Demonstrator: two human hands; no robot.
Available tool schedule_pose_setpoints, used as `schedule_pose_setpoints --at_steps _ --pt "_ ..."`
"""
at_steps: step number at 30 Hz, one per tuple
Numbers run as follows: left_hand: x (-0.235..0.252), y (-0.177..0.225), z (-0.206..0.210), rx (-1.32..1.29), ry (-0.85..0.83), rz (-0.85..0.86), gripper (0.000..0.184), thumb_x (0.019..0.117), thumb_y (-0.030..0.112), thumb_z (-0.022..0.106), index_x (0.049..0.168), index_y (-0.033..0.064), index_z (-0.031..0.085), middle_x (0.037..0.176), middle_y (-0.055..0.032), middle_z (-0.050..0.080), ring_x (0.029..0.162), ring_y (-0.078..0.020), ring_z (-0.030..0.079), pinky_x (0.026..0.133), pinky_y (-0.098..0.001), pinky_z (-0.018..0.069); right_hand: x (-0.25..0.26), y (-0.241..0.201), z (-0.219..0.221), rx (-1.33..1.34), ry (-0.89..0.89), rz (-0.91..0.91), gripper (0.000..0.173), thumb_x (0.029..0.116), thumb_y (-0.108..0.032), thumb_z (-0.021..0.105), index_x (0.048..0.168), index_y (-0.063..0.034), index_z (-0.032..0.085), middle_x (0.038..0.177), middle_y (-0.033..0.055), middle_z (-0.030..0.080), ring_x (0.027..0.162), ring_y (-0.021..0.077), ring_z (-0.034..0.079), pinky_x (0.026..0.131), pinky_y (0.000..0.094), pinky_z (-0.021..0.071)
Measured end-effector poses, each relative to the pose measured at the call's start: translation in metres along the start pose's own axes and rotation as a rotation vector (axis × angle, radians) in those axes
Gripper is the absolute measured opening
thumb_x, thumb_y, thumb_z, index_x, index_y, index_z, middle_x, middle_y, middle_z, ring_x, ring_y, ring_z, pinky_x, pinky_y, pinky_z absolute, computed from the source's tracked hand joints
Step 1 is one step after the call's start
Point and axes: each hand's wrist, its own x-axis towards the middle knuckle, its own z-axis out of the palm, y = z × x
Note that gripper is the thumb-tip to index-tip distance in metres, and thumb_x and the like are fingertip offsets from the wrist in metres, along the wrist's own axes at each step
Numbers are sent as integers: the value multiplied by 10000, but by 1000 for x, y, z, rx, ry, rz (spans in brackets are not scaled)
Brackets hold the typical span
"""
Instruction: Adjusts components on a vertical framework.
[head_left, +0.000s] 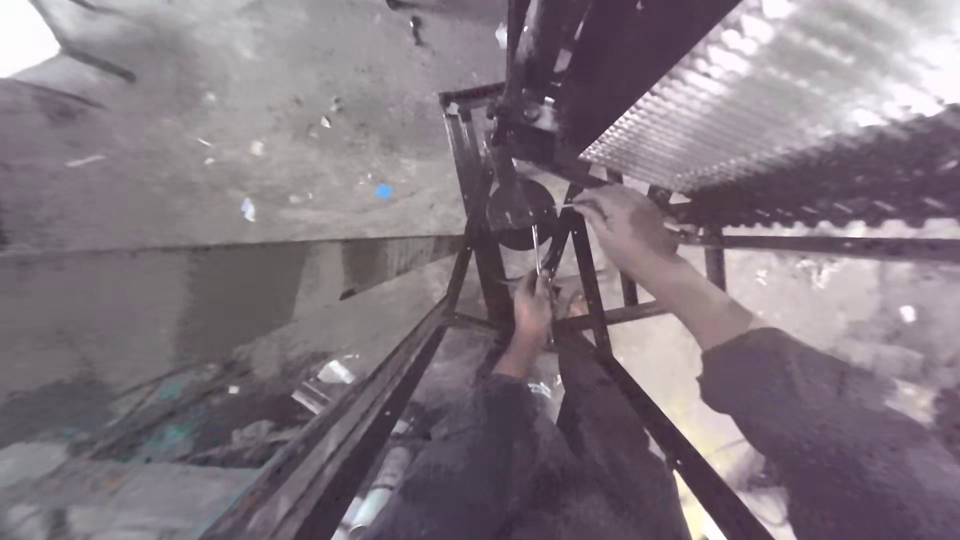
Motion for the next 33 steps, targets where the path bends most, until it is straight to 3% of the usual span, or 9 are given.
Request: schedule_pose_setpoints --at_steps 6,11,16,20,22,25,29,33 --pt "3 -3 -1 -7 14 6 325 1093 249 508 1276 0 608 837 -81 646 580 -109 588 537 -271 537 13 -4 0 -92 -130 -84 244 1067 -203 529 1164 -86 720 1153 112 730 1144 285 679 1006 456 530" --pt "1 -4 2 -59 8 24 308 1094 220 501 1274 -7 605 831 -71 635 574 -91 566 531 -253 520 17 2 14 -113 -73 -182 242 1072 -203 520 1130 -66 711 1120 126 724 1117 301 681 980 459 538" --pt "-4 3 2 -44 -19 20 320 1100 282 484 1213 17 624 713 -51 574 511 -111 526 489 -280 506 35 -5 18 -189 -215 -141 250 1080 -209 497 1157 -90 704 1173 125 708 1166 306 659 994 484 517" --pt "-2 3 2 -85 -8 -24 321 1096 283 500 1257 29 612 779 -75 601 531 -121 540 494 -283 510 41 2 29 -175 -242 -128 238 1067 -194 528 1167 -88 717 1159 131 720 1135 325 676 969 490 533" --pt "-1 2 2 -74 -6 -20 324 1095 293 500 1242 30 618 748 -72 592 524 -129 539 493 -290 512 46 4 31 -146 -276 -50 249 1069 -229 533 1170 -93 716 1121 143 723 1087 334 690 926 520 546" --pt "-1 2 0 -57 -18 -24 316 1098 301 492 1208 32 615 707 -65 574 493 -128 525 467 -283 503 52 7 35 -55 -296 -11 275 1069 -272 535 1172 -80 704 1117 150 724 1058 330 699 933 527 535" --pt "1 0 -2 -77 -33 -26 323 1097 300 492 1248 40 608 778 -65 587 526 -120 530 482 -277 502 55 9 46 -41 -258 -82 294 1084 -288 505 1182 -79 688 1114 138 729 1062 322 703 952 521 534" --pt "2 -1 -3 -50 -22 -21 325 1096 299 497 1246 41 622 794 -67 599 546 -118 527 504 -283 495 56 -1 44 -59 -304 -5 303 1097 -299 479 1226 -102 669 1156 137 723 1087 329 695 955 551 509"
